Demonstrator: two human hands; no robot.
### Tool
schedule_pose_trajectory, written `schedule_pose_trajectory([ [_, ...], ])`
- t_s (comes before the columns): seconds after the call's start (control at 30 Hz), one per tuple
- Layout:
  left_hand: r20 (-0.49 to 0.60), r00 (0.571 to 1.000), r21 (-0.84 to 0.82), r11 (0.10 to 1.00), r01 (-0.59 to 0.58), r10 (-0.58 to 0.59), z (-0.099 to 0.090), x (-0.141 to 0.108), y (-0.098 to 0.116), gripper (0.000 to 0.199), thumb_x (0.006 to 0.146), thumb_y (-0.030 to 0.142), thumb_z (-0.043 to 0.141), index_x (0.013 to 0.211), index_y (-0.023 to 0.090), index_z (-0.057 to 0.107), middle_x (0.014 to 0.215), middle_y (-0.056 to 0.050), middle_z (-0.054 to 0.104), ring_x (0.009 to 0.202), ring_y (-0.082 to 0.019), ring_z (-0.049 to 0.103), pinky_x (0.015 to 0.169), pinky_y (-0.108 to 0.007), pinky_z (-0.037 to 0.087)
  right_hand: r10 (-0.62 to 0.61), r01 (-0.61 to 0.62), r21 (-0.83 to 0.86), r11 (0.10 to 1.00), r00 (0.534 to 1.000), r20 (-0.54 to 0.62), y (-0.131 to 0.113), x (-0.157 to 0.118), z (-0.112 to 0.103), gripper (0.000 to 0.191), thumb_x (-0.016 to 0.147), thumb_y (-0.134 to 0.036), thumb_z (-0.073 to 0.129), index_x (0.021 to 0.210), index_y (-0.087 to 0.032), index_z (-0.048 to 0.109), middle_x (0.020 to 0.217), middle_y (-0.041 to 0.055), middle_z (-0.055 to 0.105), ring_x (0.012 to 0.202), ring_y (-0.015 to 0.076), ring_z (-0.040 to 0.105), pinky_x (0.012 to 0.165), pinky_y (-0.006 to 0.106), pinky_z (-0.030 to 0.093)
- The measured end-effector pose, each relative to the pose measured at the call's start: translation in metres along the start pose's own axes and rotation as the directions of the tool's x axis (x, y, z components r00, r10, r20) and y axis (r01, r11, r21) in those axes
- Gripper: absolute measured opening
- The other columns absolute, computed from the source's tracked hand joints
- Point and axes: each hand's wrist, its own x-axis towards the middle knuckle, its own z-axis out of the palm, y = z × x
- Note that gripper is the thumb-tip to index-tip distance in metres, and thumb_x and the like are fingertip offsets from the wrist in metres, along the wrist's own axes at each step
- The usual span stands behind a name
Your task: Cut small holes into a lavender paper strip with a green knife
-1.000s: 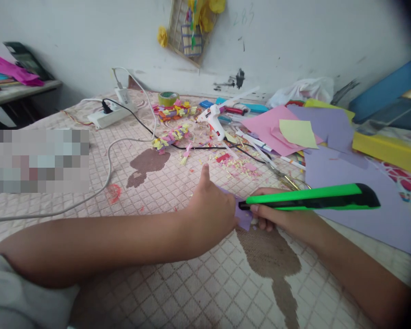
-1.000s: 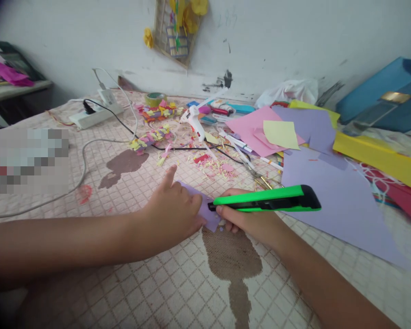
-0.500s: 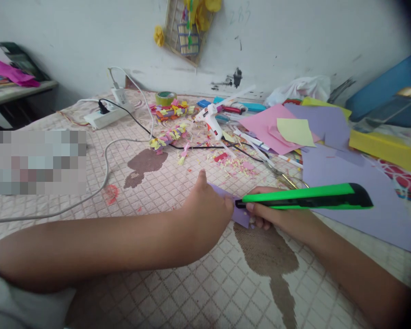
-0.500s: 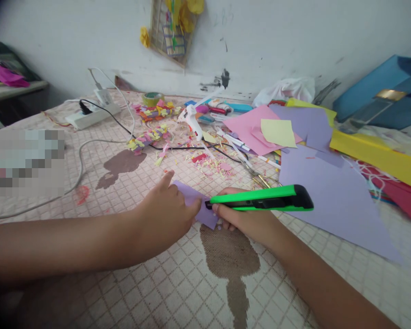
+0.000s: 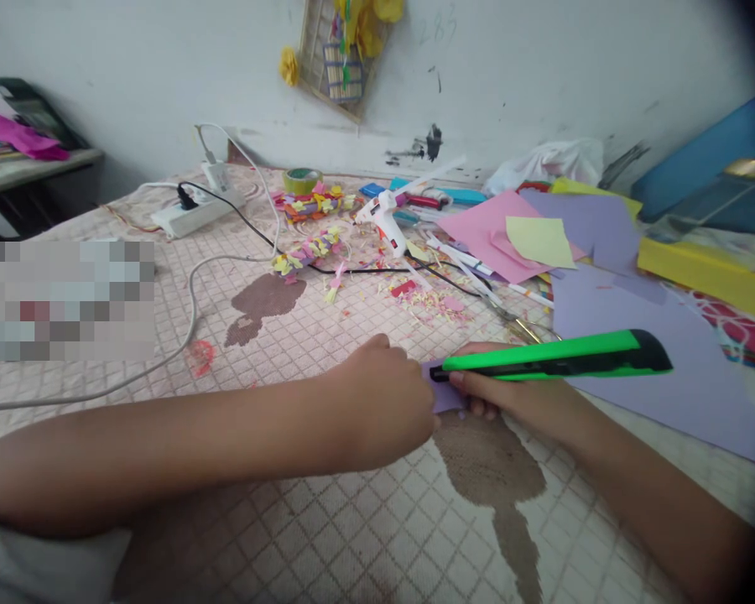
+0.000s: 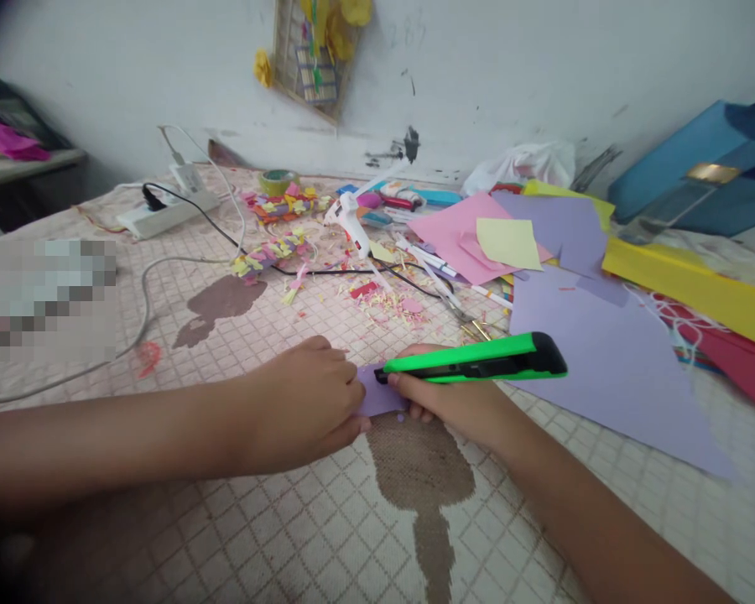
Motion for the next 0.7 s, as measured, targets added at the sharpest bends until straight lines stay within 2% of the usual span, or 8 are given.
schedule_pose_trajectory([
  [0.13, -0.070, 0.996, -0.022, 0.999, -0.049, 0.047, -0.001, 0.000, -0.009, 0.028, 0.086, 0.040, 0.052, 0.079, 0.018, 0.068, 0.095, -0.008, 0.064, 0.093, -0.026, 0.055, 0.083, -0.042, 0.041, -0.004, 0.004, 0.040, 0.999, 1.000, 0.008, 0.002, 0.002, -0.002, 0.015, 0.077, -0.034, 0.058, 0.069, -0.021, 0.057, 0.052, -0.0026, 0.060, 0.048, 0.0115, 0.058, 0.043, 0.021, 0.045],
  [0.3, -0.057, 0.995, -0.023, 0.996, -0.083, 0.082, 0.005, -0.001, -0.006, 0.025, 0.088, 0.036, 0.049, 0.090, 0.019, 0.068, 0.085, -0.007, 0.065, 0.088, -0.024, 0.055, 0.081, -0.040, 0.040, -0.015, 0.014, 0.050, 0.999, 1.000, 0.011, 0.003, 0.003, -0.003, 0.016, 0.076, -0.035, 0.060, 0.069, -0.021, 0.058, 0.052, -0.0024, 0.059, 0.047, 0.0114, 0.057, 0.042, 0.021, 0.045],
  [0.47, -0.053, 0.997, 0.018, 0.999, -0.049, 0.050, 0.007, -0.003, -0.001, 0.023, 0.086, 0.034, 0.053, 0.099, 0.021, 0.067, 0.086, -0.007, 0.066, 0.089, -0.026, 0.055, 0.078, -0.041, 0.039, -0.033, 0.032, 0.040, 0.999, 0.999, 0.023, 0.004, 0.003, -0.002, 0.017, 0.078, -0.036, 0.057, 0.072, -0.021, 0.059, 0.054, -0.0023, 0.060, 0.049, 0.0113, 0.058, 0.043, 0.021, 0.045],
  [0.7, -0.084, 0.995, 0.033, 0.998, -0.047, 0.050, 0.010, -0.002, 0.002, 0.020, 0.085, 0.033, 0.054, 0.093, 0.020, 0.067, 0.083, -0.007, 0.065, 0.089, -0.026, 0.054, 0.079, -0.043, 0.038, -0.008, 0.007, 0.046, 0.999, 1.000, 0.007, 0.004, 0.000, -0.002, 0.015, 0.079, -0.034, 0.055, 0.071, -0.021, 0.057, 0.053, -0.0029, 0.059, 0.049, 0.0111, 0.058, 0.043, 0.021, 0.045],
])
